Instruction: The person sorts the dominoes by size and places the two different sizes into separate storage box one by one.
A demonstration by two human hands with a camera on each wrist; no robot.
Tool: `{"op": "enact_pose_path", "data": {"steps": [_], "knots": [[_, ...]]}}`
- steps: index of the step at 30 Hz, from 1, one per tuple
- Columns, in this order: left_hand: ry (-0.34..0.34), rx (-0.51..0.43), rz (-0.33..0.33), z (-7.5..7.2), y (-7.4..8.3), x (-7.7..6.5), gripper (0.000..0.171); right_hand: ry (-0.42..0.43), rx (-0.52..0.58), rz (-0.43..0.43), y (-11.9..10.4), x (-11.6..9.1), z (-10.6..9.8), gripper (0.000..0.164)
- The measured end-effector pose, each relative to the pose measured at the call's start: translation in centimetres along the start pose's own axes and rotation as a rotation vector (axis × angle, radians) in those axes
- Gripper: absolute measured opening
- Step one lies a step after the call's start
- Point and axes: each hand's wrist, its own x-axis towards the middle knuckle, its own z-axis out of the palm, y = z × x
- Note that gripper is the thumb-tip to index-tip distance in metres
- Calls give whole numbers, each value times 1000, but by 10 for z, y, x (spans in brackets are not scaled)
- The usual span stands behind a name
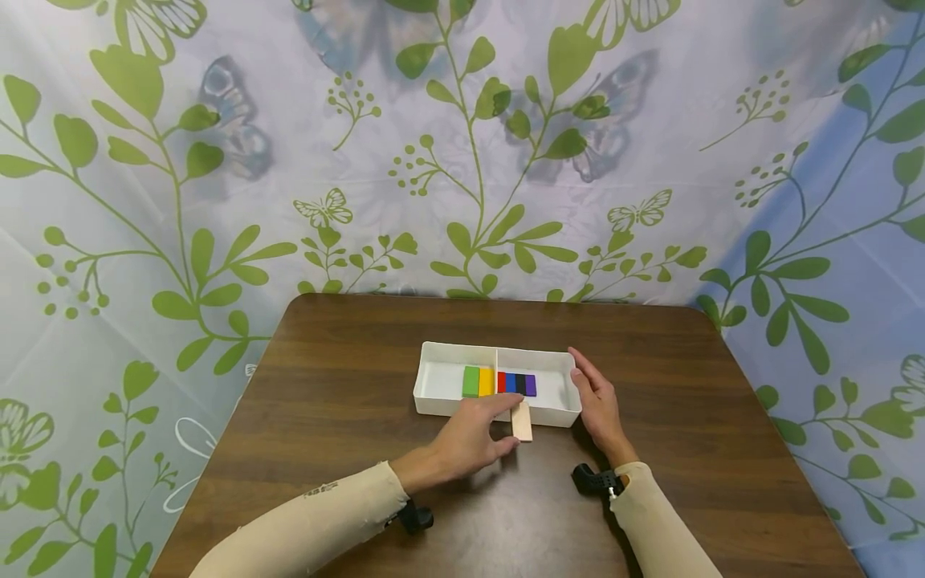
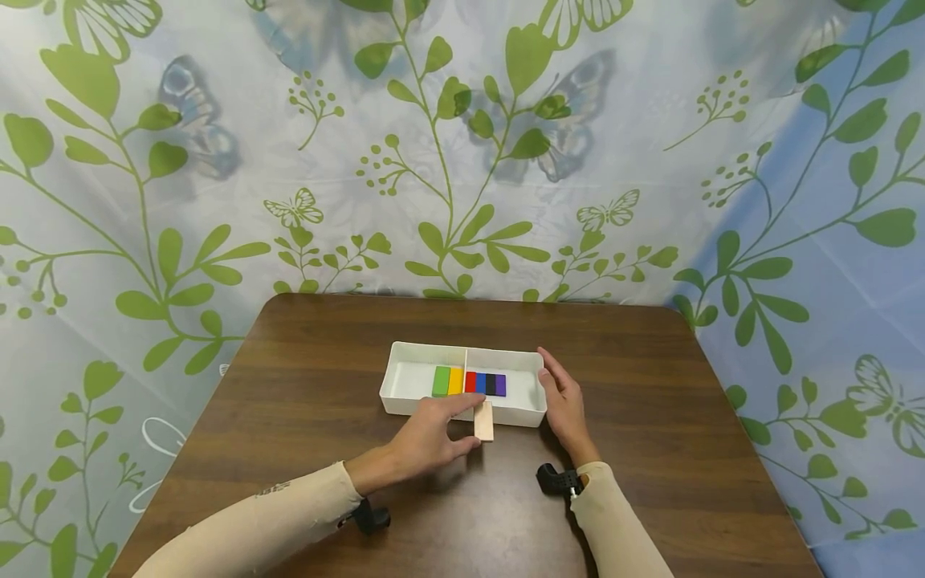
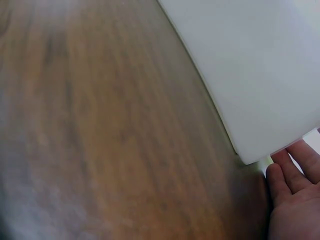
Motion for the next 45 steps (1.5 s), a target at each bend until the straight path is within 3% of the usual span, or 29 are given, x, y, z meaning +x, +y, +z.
{"op": "enact_pose_path", "data": {"steps": [5,12,17,26,34,45], "knots": [[43,-30,3,-14,-5,3,61,-1,9,0,0,0,-1,45],[117,26,23,-33,-20,7,59,-2,17,-17,1,0,-3,44],[134,43,19,-46,-32,7,60,0,8,-18,-1,0,-3,45],[107,9,-97,-69,-53,5,62,0,2,-24,-2,0,-4,45],[59,-2,-101,-77,-73,6,62,23,3,-25,33,12,-2,43],[-87,2,-100,-79,-105,13,61,19,11,-12,29,11,-1,42]]}}
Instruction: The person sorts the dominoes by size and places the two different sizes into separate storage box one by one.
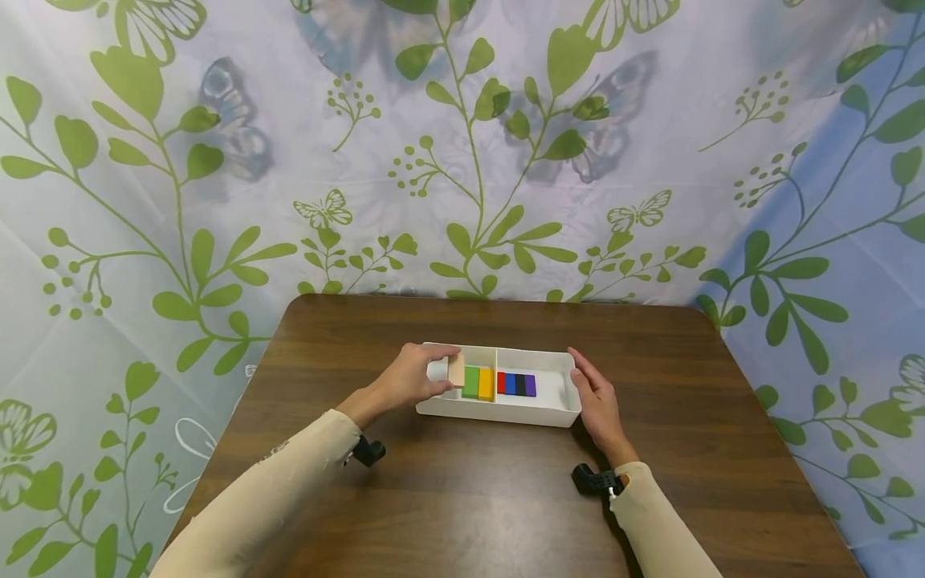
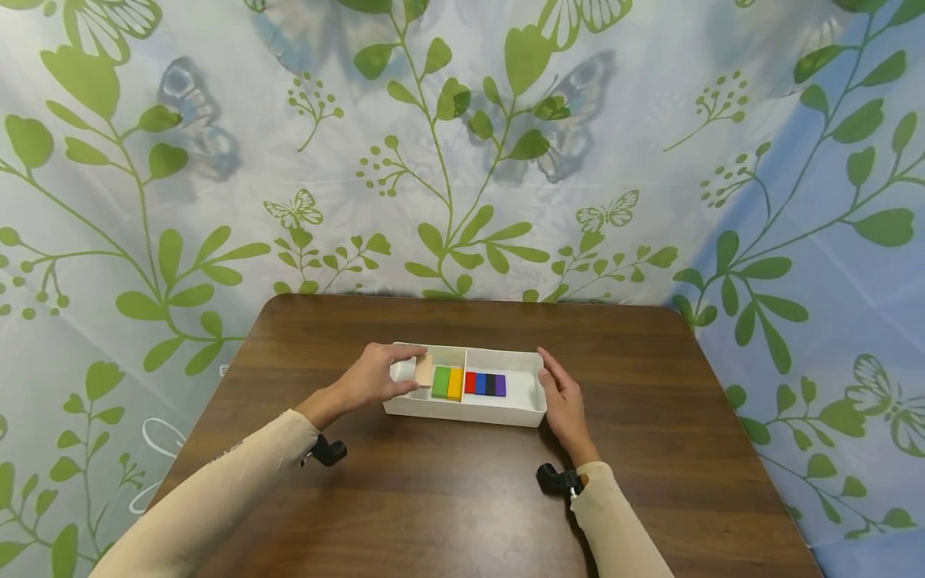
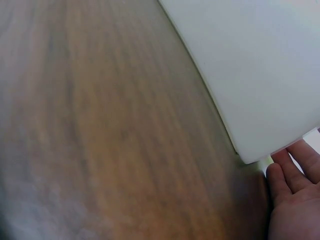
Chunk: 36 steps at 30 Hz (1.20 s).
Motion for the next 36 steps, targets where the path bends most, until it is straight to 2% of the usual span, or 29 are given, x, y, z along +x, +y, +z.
{"op": "enact_pose_path", "data": {"steps": [8,13,19,25,32,36], "knots": [[-75,55,-9,3,-15,10,60,-18,-2,1,-30,-9,-2,44],[-137,82,-5,8,-20,16,59,-20,-17,-8,-35,-11,-1,44],[-176,141,28,11,-25,22,58,-22,-13,-11,-33,-10,-1,44],[-245,211,47,13,-25,28,54,-23,-21,-14,-30,-9,-1,44],[-288,288,74,17,-22,32,50,-18,7,6,-3,1,-1,44],[-312,348,78,20,-21,35,44,-9,4,-4,4,2,0,43]]}}
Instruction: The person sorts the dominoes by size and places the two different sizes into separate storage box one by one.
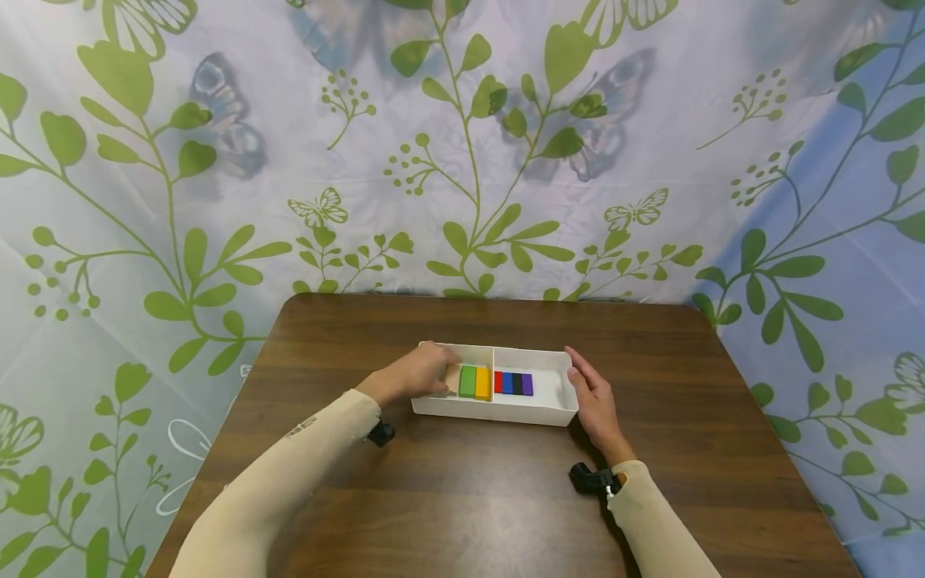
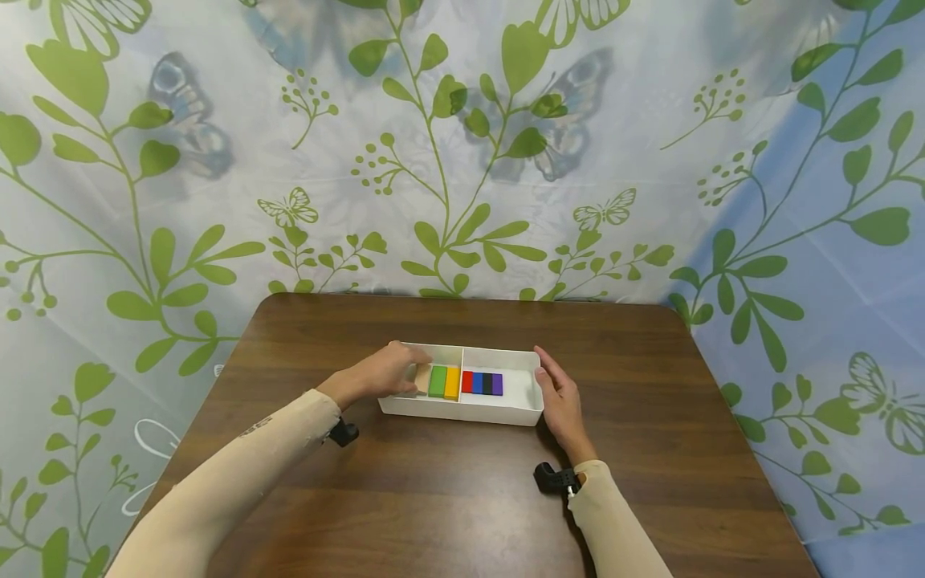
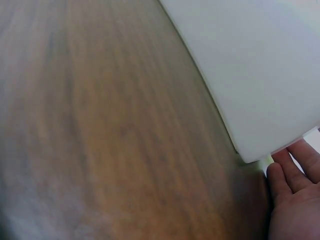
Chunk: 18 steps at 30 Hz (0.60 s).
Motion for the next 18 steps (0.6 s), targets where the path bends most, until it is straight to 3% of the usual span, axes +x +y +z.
{"op": "enact_pose_path", "data": {"steps": [6,18], "knots": [[-31,32,2,2,3,4,31,15,1,-13,1,-1,1,42],[-66,75,6,6,5,9,30,4,-2,3,-7,-3,0,44]]}}
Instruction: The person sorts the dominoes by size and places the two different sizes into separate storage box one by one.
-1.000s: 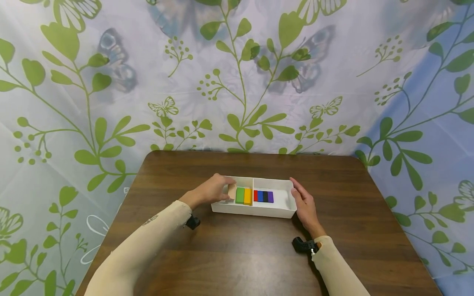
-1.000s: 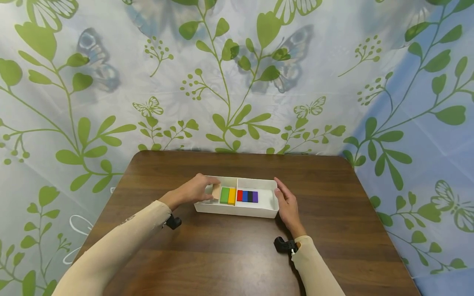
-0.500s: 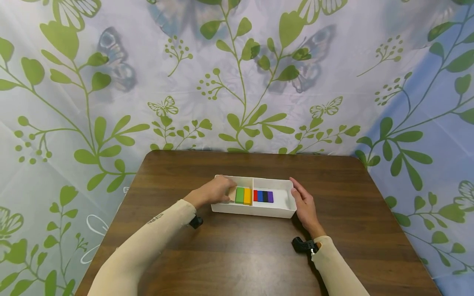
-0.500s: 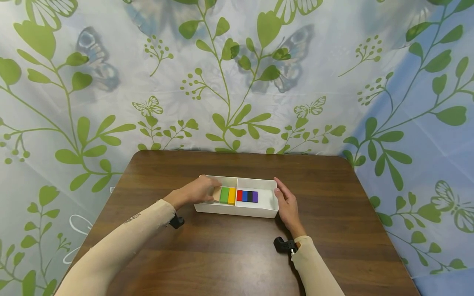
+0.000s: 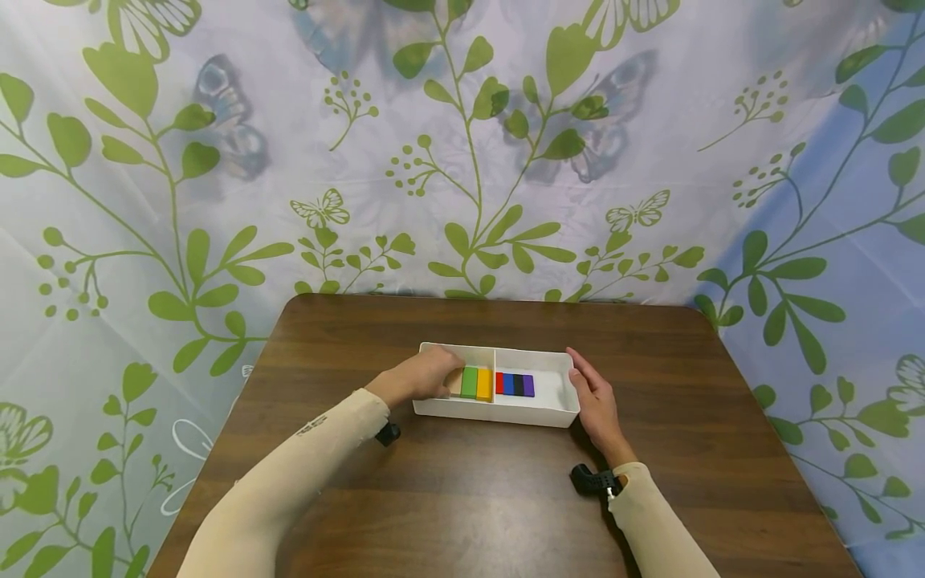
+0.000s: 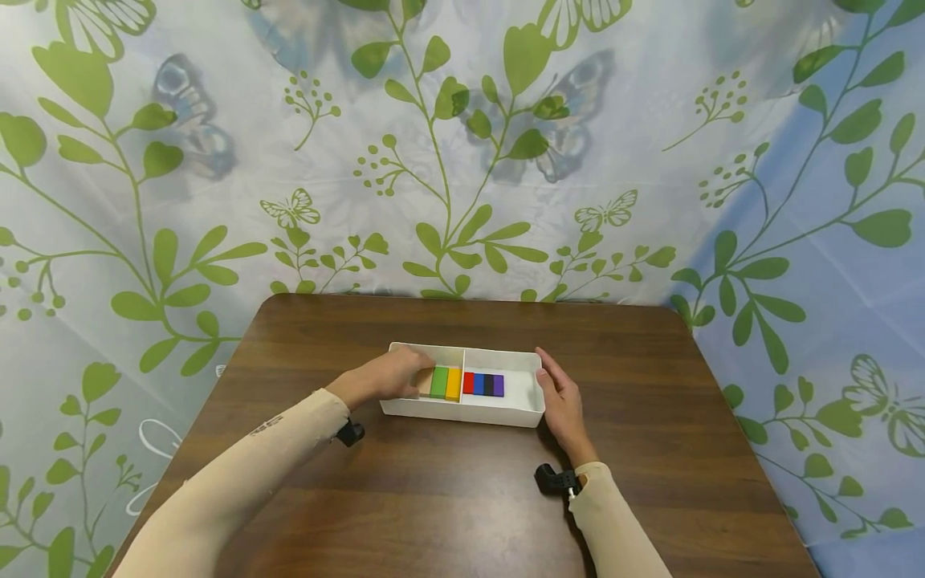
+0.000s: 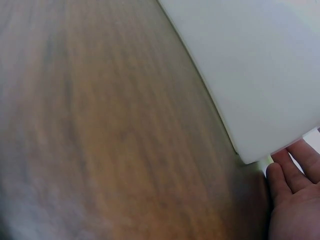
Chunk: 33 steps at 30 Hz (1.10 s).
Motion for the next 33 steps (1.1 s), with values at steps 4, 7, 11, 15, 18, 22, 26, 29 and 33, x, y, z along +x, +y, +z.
{"op": "enact_pose_path", "data": {"steps": [4,7,11,15,18,22,26,29,33], "knots": [[-24,3,-13,-2,1,1,31,-13,7,12,-18,-5,-1,45],[-35,0,-25,-3,2,0,32,-17,-1,4,-26,-8,0,45],[-46,-14,-39,-4,3,-2,34,-23,-5,-7,-29,-9,1,45],[-38,-34,-47,-5,3,-4,39,-23,-9,-14,-28,-9,2,45],[-10,-49,-40,-8,4,-7,40,-23,-10,-18,-28,-8,2,45],[57,-79,-14,-11,7,-12,35,-34,-5,-14,-29,-8,1,45],[133,-109,-32,-10,11,-17,40,-48,-8,-7,-29,-8,0,46],[179,-134,-71,-9,16,-22,44,-56,-12,-6,-29,-8,-2,46],[237,-179,-123,-12,24,-28,45,-62,-21,2,-28,-8,-3,46]]}}
